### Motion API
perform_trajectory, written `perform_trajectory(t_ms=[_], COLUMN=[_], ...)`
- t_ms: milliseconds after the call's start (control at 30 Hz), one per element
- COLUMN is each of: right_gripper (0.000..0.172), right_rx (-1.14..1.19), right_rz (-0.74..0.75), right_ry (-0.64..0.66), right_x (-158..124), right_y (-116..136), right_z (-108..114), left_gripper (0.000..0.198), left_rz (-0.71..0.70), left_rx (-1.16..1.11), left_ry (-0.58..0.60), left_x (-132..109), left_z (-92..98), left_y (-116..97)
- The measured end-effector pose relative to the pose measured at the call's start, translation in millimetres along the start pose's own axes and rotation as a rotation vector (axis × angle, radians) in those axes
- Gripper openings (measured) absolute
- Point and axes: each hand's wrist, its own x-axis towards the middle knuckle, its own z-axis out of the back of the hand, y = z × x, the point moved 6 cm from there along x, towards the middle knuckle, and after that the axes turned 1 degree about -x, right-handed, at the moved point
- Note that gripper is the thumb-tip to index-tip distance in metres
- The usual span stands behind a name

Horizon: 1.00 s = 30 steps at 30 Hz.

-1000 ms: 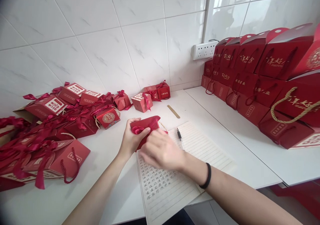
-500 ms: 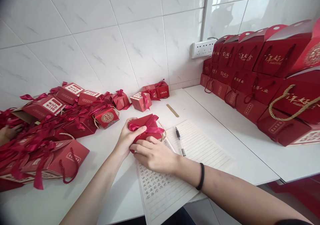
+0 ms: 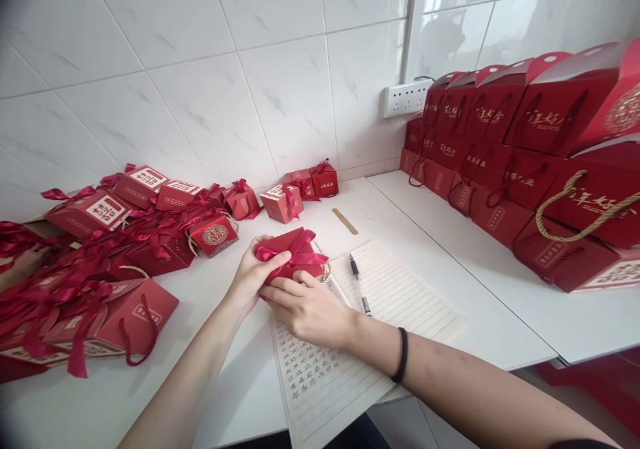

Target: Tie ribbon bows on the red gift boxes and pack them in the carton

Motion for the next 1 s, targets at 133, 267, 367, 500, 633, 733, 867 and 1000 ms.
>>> perform_trajectory(t_ms=[133, 267, 367, 500, 633, 733, 867, 1000], right_gripper=[0.029, 0.022, 0.016, 0.016, 0.016, 0.019, 0.022, 0.023], right_rx=[0.053, 0.083, 0.089, 0.088, 0.074, 0.058, 0.051, 0.035], right_rz=[-0.003, -0.012, -0.036, -0.116, -0.175, -0.169, -0.161, -0.156], right_ry=[-0.007, -0.045, -0.077, -0.127, -0.152, -0.155, -0.128, -0.100], right_x=[0.5, 0.6, 0.0, -1.2, -2.4, -2.5, -1.8, -1.6], right_y=[-1.1, -1.6, -2.7, -9.2, -16.9, -18.5, -17.2, -15.8], right_z=[1.2, 4.8, 8.7, 14.2, 17.1, 17.7, 15.4, 13.3], left_gripper=[0.052, 0.051, 0.053, 0.054, 0.054, 0.053, 0.053, 0.052], left_rz=[-0.026, -0.008, 0.001, -0.002, 0.002, -0.004, 0.007, 0.005], left_rx=[-0.027, -0.038, -0.052, -0.063, -0.060, -0.051, -0.038, -0.045], left_ry=[0.005, 0.003, 0.000, -0.012, -0.005, -0.003, -0.003, -0.006], left_x=[-0.4, -1.1, -0.5, 0.6, 1.2, 0.8, -0.8, -2.6], left_z=[-1.7, -1.7, -1.2, -1.1, -1.3, -0.8, -1.7, -2.8], left_y=[-1.3, -0.9, 0.0, 0.7, 2.1, 2.0, 0.6, -1.9])
